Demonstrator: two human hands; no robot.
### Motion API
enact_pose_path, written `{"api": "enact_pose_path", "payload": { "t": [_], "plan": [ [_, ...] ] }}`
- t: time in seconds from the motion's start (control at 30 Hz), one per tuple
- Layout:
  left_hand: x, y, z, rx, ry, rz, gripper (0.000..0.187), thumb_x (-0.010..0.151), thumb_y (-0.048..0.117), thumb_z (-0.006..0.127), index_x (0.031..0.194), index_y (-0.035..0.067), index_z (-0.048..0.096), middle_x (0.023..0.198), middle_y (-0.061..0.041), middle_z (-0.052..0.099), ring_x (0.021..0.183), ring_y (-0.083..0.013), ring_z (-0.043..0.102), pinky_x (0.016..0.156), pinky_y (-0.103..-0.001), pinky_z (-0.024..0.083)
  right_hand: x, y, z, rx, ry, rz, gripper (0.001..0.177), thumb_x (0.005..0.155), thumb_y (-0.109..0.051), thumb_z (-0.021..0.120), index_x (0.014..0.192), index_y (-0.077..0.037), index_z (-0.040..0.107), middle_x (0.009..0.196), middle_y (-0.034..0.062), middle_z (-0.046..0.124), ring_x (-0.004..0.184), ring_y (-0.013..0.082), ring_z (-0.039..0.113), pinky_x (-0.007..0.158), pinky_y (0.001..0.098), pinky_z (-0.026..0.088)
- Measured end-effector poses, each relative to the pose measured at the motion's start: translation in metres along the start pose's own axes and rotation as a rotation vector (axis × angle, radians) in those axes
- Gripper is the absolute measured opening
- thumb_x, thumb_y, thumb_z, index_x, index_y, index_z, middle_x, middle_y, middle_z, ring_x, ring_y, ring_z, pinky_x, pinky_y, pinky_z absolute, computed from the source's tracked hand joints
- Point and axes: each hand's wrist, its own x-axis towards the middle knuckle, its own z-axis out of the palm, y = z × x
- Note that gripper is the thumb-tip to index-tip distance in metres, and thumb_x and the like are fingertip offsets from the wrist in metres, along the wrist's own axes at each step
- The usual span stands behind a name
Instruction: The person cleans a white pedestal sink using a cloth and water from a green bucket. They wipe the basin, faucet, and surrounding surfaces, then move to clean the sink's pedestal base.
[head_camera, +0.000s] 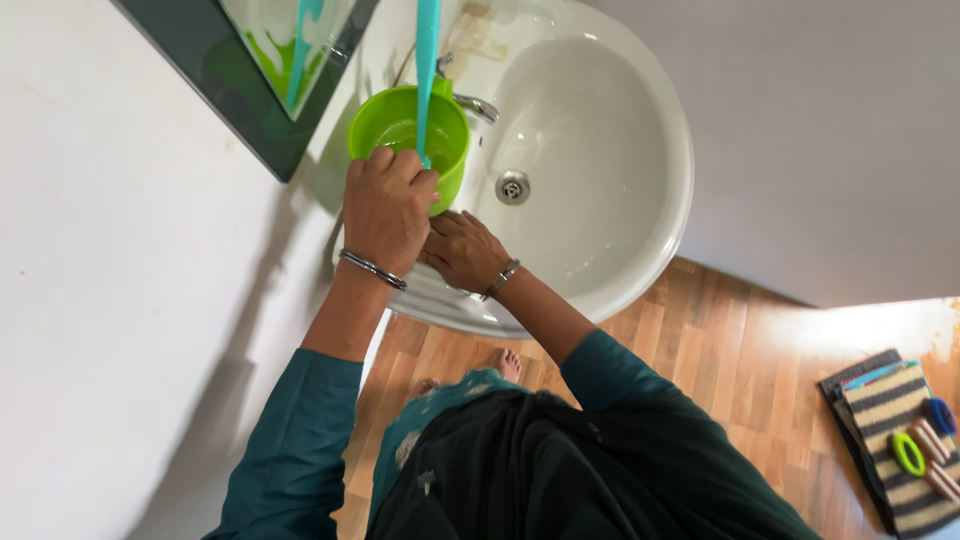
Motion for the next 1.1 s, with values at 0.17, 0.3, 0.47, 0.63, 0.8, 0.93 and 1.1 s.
{"api": "enact_pose_path", "payload": {
  "t": [0.17, 0.3, 0.47, 0.63, 0.8, 0.93, 1.1],
  "plan": [
    [-0.021, -0.002, 0.017, 0.004, -0.061, 0.019, 0.009, 0.081, 0.014, 0.076, 0.08, 0.011, 0.067, 0.088, -0.004, 0.056, 0.092, -0.0268, 0.055, 0.076, -0.043, 0.043, -0.044, -0.035, -0.026, -0.034, 0.157, 0.18, 0.031, 0.097, -0.024, 0.068, 0.124, -0.01, 0.067, 0.128, 0.0169, 0.067, 0.112, 0.0353, 0.065, 0.092, 0.0429, 0.054],
    [-0.033, -0.005, 0.031, 0.015, -0.052, 0.026, 0.01, 0.085, 0.011, 0.071, 0.078, 0.011, 0.064, 0.088, -0.004, 0.056, 0.092, -0.0262, 0.055, 0.077, -0.043, 0.044, -0.091, -0.053, -0.054, -0.039, 0.062, 0.352, 0.032, 0.098, -0.025, 0.068, 0.127, -0.01, 0.066, 0.129, 0.0143, 0.068, 0.108, 0.0329, 0.066, 0.093, 0.0441, 0.052],
    [-0.041, -0.008, 0.026, 0.039, -0.061, -0.002, 0.009, 0.086, 0.01, 0.067, 0.079, 0.011, 0.064, 0.087, -0.005, 0.055, 0.089, -0.0261, 0.055, 0.075, -0.043, 0.042, -0.149, -0.074, -0.056, -0.27, 0.072, 0.295, 0.049, 0.092, -0.036, 0.069, 0.135, -0.015, 0.062, 0.136, 0.0132, 0.063, 0.13, 0.0328, 0.056, 0.109, 0.0571, 0.038],
    [-0.043, 0.001, -0.006, -0.105, -0.015, -0.039, 0.027, 0.088, 0.012, 0.072, 0.114, 0.005, 0.072, 0.101, -0.009, 0.062, 0.097, -0.0296, 0.057, 0.083, -0.043, 0.045, -0.171, -0.055, -0.025, -0.364, 0.073, 0.291, 0.063, 0.088, -0.048, 0.073, 0.141, -0.021, 0.052, 0.146, 0.0195, 0.053, 0.138, 0.0418, 0.046, 0.115, 0.0663, 0.028],
    [-0.063, 0.007, -0.048, -0.324, 0.08, -0.196, 0.026, 0.1, 0.004, 0.07, 0.126, 0.002, 0.071, 0.108, -0.012, 0.068, 0.098, -0.031, 0.062, 0.087, -0.042, 0.05, -0.115, -0.069, 0.033, -0.331, 0.107, 0.209, 0.06, 0.088, -0.027, 0.071, 0.145, -0.026, 0.052, 0.154, 0.0303, 0.041, 0.143, 0.0462, 0.04, 0.117, 0.0662, 0.03],
    [-0.087, 0.014, -0.068, -0.384, 0.091, -0.336, 0.02, 0.101, 0.0, 0.067, 0.12, 0.002, 0.073, 0.101, -0.011, 0.071, 0.091, -0.0278, 0.066, 0.081, -0.038, 0.054, -0.069, -0.089, 0.052, -0.342, 0.043, 0.21, 0.058, 0.087, -0.022, 0.07, 0.142, -0.024, 0.052, 0.153, 0.0289, 0.036, 0.145, 0.0496, 0.035, 0.118, 0.0705, 0.03],
    [-0.111, 0.019, -0.068, -0.416, 0.074, -0.418, 0.018, 0.1, 0.001, 0.067, 0.117, 0.002, 0.074, 0.099, -0.012, 0.072, 0.088, -0.0255, 0.067, 0.076, -0.035, 0.055, -0.01, -0.105, 0.076, -0.415, -0.14, 0.139, 0.04, 0.099, -0.027, 0.061, 0.137, -0.016, 0.053, 0.161, 0.0295, 0.031, 0.152, 0.0468, 0.029, 0.121, 0.0695, 0.028]
  ]
}}
